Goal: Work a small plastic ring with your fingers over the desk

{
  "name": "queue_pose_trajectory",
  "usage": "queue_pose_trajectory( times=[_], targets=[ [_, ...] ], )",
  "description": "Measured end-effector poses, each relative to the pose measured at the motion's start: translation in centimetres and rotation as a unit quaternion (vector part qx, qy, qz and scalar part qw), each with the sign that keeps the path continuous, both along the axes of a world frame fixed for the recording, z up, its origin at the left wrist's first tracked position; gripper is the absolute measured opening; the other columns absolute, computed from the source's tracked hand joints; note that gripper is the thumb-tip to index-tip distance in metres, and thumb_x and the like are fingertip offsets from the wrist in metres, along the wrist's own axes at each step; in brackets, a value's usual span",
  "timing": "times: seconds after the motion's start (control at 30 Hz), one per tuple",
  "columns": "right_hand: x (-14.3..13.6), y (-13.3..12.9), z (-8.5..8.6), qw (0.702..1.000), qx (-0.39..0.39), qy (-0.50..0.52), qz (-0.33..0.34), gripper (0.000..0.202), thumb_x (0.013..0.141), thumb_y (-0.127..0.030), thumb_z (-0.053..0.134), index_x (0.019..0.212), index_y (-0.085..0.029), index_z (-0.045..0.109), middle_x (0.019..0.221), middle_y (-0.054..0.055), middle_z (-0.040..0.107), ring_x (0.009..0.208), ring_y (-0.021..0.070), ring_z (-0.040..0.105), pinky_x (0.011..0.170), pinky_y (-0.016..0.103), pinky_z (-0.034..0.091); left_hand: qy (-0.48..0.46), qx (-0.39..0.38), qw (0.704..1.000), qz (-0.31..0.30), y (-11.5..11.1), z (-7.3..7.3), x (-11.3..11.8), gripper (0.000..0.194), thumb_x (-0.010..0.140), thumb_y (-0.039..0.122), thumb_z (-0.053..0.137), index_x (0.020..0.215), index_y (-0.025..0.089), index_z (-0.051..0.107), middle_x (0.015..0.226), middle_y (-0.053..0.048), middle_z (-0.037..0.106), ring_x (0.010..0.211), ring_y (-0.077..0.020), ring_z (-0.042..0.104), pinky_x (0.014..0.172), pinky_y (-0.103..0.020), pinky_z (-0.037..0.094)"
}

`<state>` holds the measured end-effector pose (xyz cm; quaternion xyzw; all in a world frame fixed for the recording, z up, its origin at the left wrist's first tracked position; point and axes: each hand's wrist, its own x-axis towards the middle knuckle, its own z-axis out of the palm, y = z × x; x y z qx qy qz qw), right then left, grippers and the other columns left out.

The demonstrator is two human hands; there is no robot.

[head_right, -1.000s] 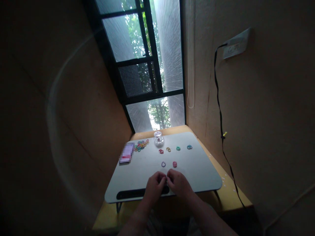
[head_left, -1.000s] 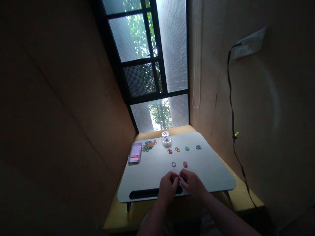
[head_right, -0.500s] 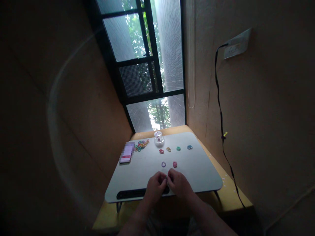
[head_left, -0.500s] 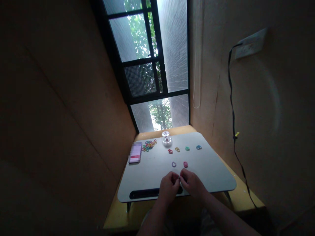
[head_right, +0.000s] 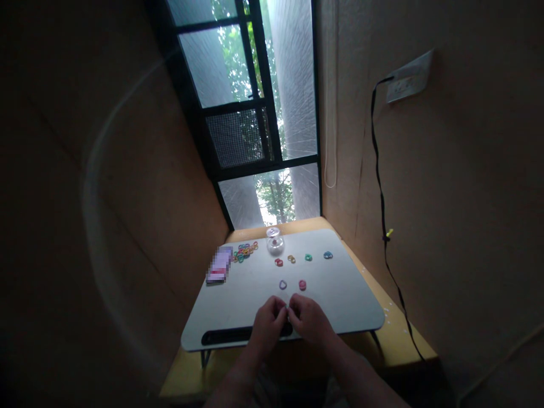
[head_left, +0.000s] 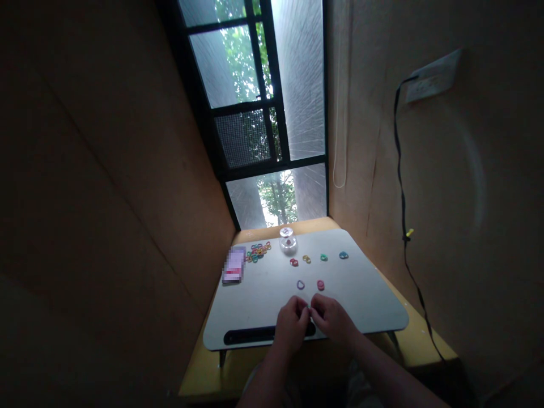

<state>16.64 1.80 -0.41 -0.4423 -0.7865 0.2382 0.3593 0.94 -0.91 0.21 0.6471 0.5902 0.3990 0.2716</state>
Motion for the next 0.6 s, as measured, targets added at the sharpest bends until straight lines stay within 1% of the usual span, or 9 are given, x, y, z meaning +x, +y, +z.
queue_pose_trajectory(
  times=[0.37, 0.6],
  targets=[
    [-0.09, 0.03, 0.05, 1.0, 0.003, -0.004, -0.005, 0.012, 0.082, -0.022, 0.051, 0.071, -0.02, 0.048, 0.063, -0.003, 0.053, 0.058, 0.0122, 0.048, 0.056, 0.024, 0.03, -0.018, 0.008, 1.0, -0.01, -0.24, 0.01, 0.0, 0.01, 0.087, 0.027, 0.053, 0.085, 0.019, 0.058, 0.072, 0.001, 0.062, 0.067, -0.0134, 0.055, 0.063, -0.025, 0.037],
    [-0.02, -0.01, 0.12, 1.0, -0.001, -0.006, -0.004, 0.013, 0.081, -0.022, 0.051, 0.069, -0.02, 0.048, 0.061, -0.003, 0.052, 0.057, 0.0123, 0.047, 0.055, 0.024, 0.029, -0.026, -0.006, 1.0, -0.013, -0.35, 0.29, 0.11, 0.009, 0.086, 0.026, 0.053, 0.086, 0.019, 0.059, 0.071, 0.001, 0.062, 0.065, -0.0137, 0.055, 0.062, -0.025, 0.037]
  ],
)
